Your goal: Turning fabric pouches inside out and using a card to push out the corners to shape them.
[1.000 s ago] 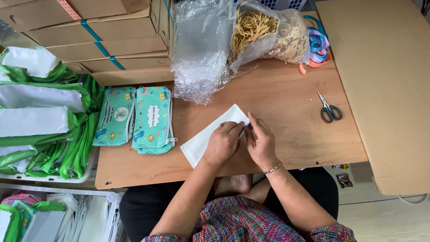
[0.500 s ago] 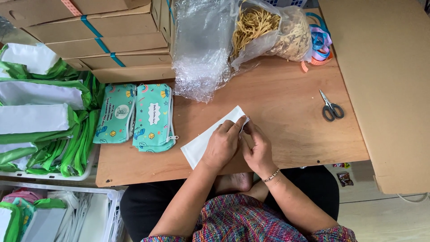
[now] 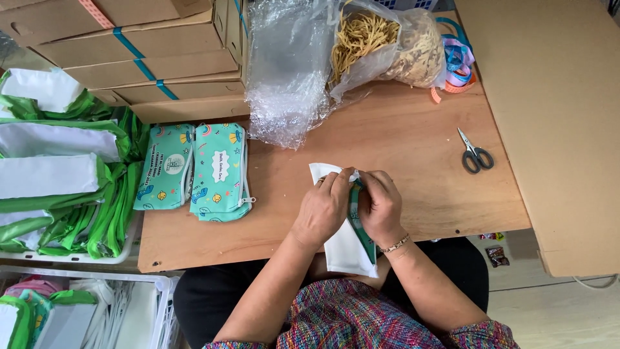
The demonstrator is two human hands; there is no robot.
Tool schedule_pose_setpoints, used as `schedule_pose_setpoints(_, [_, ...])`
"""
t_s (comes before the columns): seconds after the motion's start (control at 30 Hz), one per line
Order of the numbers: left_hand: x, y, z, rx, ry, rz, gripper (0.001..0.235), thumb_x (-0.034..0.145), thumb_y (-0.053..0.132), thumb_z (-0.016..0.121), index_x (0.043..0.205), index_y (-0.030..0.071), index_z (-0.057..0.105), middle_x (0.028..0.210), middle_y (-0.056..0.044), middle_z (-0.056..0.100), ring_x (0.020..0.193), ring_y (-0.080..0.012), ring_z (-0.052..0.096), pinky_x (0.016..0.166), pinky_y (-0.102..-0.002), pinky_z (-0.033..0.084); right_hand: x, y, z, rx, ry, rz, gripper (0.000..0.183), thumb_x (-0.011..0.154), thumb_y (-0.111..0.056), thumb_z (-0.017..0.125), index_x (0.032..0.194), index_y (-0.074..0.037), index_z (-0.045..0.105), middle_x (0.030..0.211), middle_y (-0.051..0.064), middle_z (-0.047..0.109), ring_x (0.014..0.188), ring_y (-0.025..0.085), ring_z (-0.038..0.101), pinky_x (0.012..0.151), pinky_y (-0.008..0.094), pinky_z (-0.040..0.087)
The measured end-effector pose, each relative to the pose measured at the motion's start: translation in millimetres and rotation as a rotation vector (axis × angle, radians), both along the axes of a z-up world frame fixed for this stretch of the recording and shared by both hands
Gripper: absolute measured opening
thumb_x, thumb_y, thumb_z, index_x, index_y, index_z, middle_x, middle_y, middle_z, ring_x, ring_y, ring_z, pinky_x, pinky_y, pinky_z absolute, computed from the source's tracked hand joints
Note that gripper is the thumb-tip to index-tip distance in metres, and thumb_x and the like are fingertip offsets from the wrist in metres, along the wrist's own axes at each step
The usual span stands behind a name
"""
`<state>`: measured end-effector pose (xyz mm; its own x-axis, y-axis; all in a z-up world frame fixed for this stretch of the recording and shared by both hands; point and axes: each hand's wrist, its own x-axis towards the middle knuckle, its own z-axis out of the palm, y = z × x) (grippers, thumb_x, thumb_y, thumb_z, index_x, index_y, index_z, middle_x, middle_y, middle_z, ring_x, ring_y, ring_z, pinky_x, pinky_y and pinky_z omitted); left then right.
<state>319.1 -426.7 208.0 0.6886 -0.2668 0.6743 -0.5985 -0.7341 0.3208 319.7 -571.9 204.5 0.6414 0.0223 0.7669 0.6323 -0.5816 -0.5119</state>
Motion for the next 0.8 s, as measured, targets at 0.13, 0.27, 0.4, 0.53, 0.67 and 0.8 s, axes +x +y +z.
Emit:
schedule_pose_setpoints(0.13, [5, 4, -17, 0.006, -0.033, 0.024, 0.029, 0.101, 0.018, 0.059, 0.127, 0.008, 0.066, 0.086, -0.007, 0.061, 0.063, -0.029, 0.068, 0.055, -0.036, 0.058, -10, 1, 8, 0.008, 0.07, 0.075, 0.036, 0.083, 0.012, 0.06, 0.114, -0.001, 0.072, 0.091, 0.012, 0.067, 0.082, 0.034, 0.068, 0.075, 0.041, 0.055])
schedule_pose_setpoints(0.27, [4, 14, -18, -0.001, -0.007, 0.01, 0.023, 0.102, 0.021, 0.06, 0.12, 0.01, 0.068, 0.085, -0.006, 0.06, 0.066, -0.0302, 0.068, 0.056, -0.037, 0.058, -13, 1, 8, 0.056, 0.166, 0.13, 0.028, 0.087, 0.006, 0.07, 0.113, -0.004, 0.074, 0.09, 0.009, 0.069, 0.083, 0.031, 0.071, 0.074, 0.038, 0.055])
schedule_pose_setpoints(0.4, [8, 25, -30, 0.019, 0.082, -0.017, 0.017, 0.103, 0.021, 0.057, 0.112, 0.014, 0.069, 0.086, -0.004, 0.058, 0.07, -0.0299, 0.067, 0.058, -0.038, 0.058, -12, -3, 20, 0.124, 0.307, 0.211, 0.021, 0.088, 0.005, 0.073, 0.103, -0.008, 0.078, 0.085, 0.007, 0.071, 0.08, 0.026, 0.072, 0.074, 0.036, 0.056])
schedule_pose_setpoints(0.53, [8, 33, -22, 0.014, 0.197, -0.067, 0.014, 0.101, 0.02, 0.057, 0.104, 0.015, 0.07, 0.087, -0.004, 0.059, 0.073, -0.0329, 0.066, 0.058, -0.043, 0.057, -3, -16, 18, 0.148, 0.41, 0.296, 0.014, 0.09, 0.004, 0.071, 0.096, -0.007, 0.077, 0.082, 0.008, 0.07, 0.077, 0.023, 0.07, 0.076, 0.037, 0.055])
schedule_pose_setpoints(0.67, [14, 35, -23, -0.288, 0.515, -0.286, 0.011, 0.1, 0.016, 0.06, 0.096, 0.012, 0.07, 0.08, -0.005, 0.057, 0.076, -0.0333, 0.063, 0.068, -0.041, 0.053, 4, -31, 10, 0.255, 0.636, 0.524, 0.011, 0.095, 0.0, 0.067, 0.085, -0.004, 0.071, 0.078, 0.005, 0.062, 0.078, 0.013, 0.056, 0.076, 0.033, 0.05])
schedule_pose_setpoints(0.8, [18, 33, -28, -0.586, 0.612, -0.458, 0.018, 0.102, 0.01, 0.063, 0.085, 0.008, 0.07, 0.073, -0.007, 0.056, 0.077, -0.0287, 0.061, 0.079, -0.038, 0.049, 6, -36, 1, 0.371, 0.777, 0.655, 0.02, 0.101, -0.006, 0.061, 0.081, -0.005, 0.064, 0.077, 0.002, 0.05, 0.08, 0.011, 0.045, 0.074, 0.027, 0.043])
